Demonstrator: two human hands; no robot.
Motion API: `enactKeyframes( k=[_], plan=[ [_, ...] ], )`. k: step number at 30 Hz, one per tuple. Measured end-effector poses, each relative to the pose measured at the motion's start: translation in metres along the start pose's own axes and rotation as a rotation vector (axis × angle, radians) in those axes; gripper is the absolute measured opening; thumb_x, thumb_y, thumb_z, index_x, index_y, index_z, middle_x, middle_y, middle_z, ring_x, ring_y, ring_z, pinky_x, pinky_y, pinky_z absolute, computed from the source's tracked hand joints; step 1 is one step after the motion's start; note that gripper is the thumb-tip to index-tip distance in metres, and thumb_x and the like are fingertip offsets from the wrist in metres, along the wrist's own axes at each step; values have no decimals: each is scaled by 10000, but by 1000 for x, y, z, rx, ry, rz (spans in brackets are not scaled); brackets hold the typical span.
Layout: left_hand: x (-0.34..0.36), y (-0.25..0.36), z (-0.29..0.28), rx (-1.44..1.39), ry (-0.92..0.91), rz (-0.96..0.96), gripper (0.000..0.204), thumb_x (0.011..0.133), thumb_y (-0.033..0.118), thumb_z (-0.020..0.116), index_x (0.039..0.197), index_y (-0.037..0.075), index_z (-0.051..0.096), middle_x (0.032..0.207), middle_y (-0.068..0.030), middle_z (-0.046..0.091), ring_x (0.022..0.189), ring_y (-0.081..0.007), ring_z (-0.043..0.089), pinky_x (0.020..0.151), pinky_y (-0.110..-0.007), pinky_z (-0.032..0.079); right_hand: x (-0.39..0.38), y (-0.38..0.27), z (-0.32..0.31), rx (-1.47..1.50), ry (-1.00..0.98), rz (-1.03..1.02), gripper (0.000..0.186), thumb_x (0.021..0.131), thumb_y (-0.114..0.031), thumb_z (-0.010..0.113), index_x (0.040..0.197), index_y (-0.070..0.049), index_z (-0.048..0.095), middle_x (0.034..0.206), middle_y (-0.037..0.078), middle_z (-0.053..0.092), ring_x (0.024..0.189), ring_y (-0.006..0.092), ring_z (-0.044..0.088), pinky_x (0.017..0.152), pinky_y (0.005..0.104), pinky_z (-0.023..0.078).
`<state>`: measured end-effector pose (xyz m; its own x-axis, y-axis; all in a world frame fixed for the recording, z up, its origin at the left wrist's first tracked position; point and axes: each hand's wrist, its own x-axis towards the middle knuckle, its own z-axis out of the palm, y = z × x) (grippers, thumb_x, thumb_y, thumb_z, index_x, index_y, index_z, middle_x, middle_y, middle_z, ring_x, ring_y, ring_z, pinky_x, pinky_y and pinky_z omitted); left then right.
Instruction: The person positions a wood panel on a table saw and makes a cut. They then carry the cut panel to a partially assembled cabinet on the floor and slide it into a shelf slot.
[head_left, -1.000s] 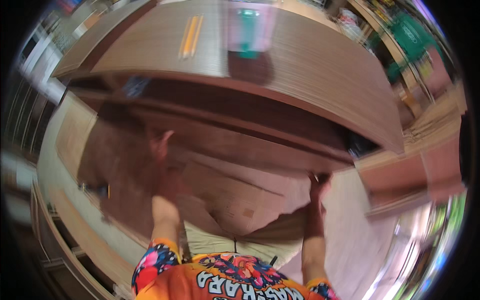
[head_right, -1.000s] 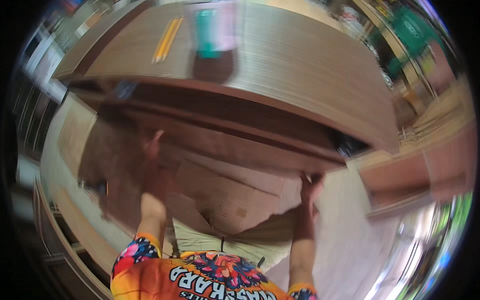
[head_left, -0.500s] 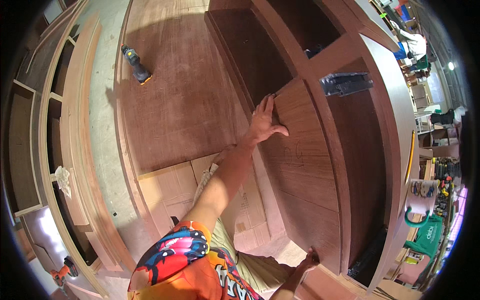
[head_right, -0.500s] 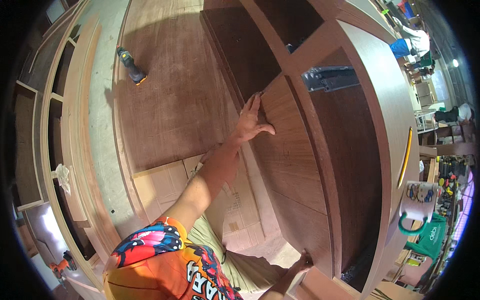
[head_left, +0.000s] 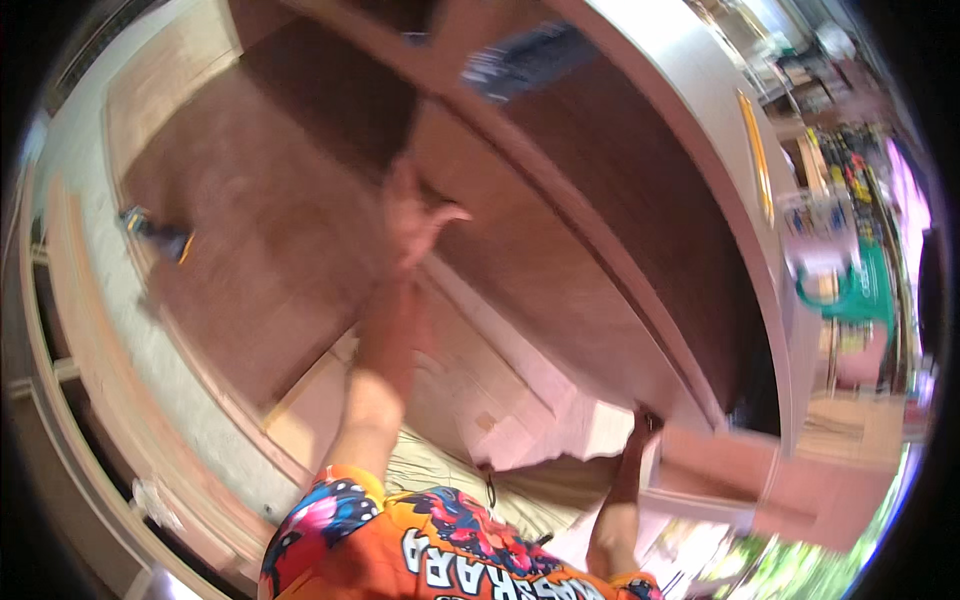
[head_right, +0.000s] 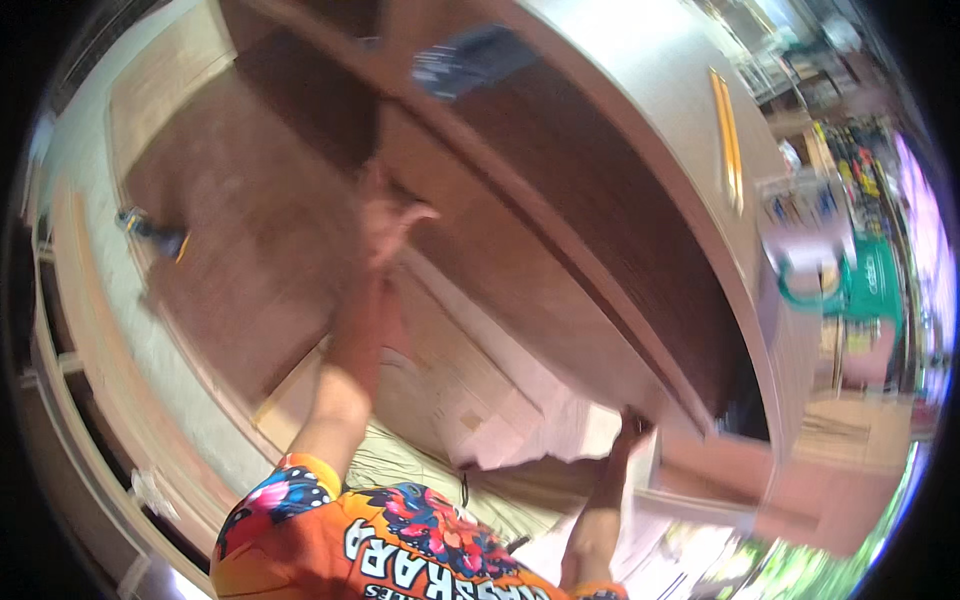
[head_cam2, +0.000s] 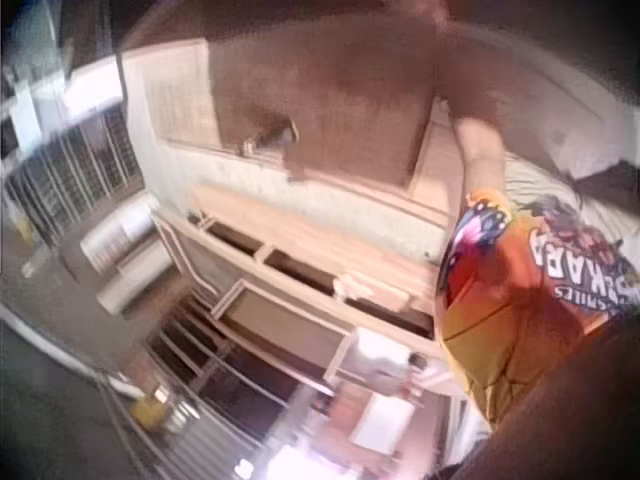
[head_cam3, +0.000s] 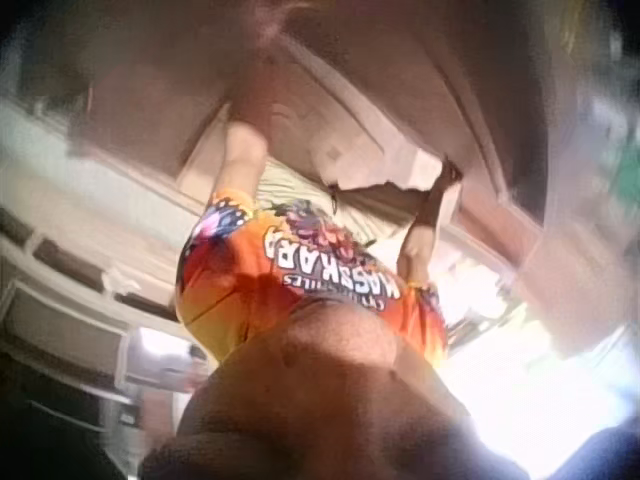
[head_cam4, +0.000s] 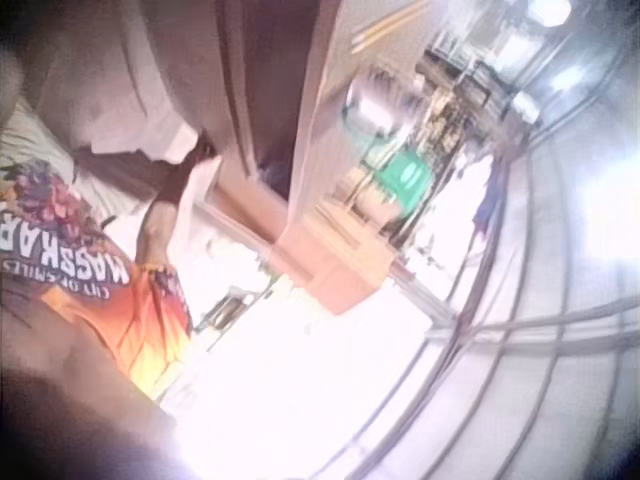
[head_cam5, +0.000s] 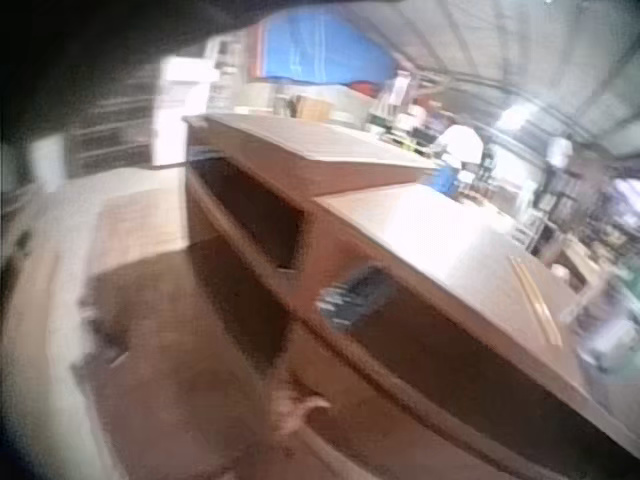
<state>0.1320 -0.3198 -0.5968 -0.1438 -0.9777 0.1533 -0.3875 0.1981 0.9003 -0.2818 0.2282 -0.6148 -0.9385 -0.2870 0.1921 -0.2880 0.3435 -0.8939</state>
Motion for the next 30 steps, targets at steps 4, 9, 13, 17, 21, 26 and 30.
enactKeyframes(
  k=[4,9,13,17,21,26,30],
  plan=[
    [12,-6,-6,-295,8,72,1093,709,401,951,1532,-17,365,1490,-199,465,1374,-368,446,1142,-478,397,-7,-40,23,-191,105,37,416,780,-97,903,1069,-13,616,983,62,679,886,176,633,822,331,546],
    [13,1,0,-248,25,192,1077,763,300,949,1575,-21,317,1447,-222,471,1351,-338,460,1126,-455,408,-25,-68,24,-234,200,136,624,697,-240,968,1142,-15,593,946,60,677,870,188,633,796,340,533],
    [14,-4,-6,-203,44,142,1092,771,285,950,1593,-35,306,1490,-218,468,1348,-319,477,1135,-433,404,-26,-72,25,-269,181,154,725,657,-270,986,1208,-13,590,1017,77,702,940,202,658,854,356,536],
    [25,-19,-3,-248,-61,228,1058,783,310,943,1583,-22,335,1505,-209,492,1334,-314,505,1145,-430,398,-24,-41,17,-76,204,19,839,647,-243,1007,1308,-8,549,1172,153,689,1049,266,676,925,403,546],
    [17,-4,-4,-270,-11,316,1083,782,345,941,1588,-27,321,1482,-223,525,1339,-331,508,1154,-437,390,-26,-40,29,-167,193,23,817,672,-235,1004,1310,-11,546,1163,144,668,1032,258,655,884,394,561],
    [18,-22,-2,-99,103,213,1215,742,421,954,1616,-40,246,1481,-270,500,1352,-385,498,1135,-442,420,-26,-39,33,-129,216,-107,773,682,-228,1001,1284,-18,563,1092,113,653,949,251,636,815,397,577],
    [9,-17,7,-237,56,30,1315,725,480,948,1636,-40,155,1533,-294,428,1379,-400,477,1124,-448,439,-25,-37,30,-213,232,-50,771,692,-250,994,1281,0,564,1189,160,671,1062,288,660,921,427,573]
  ],
)
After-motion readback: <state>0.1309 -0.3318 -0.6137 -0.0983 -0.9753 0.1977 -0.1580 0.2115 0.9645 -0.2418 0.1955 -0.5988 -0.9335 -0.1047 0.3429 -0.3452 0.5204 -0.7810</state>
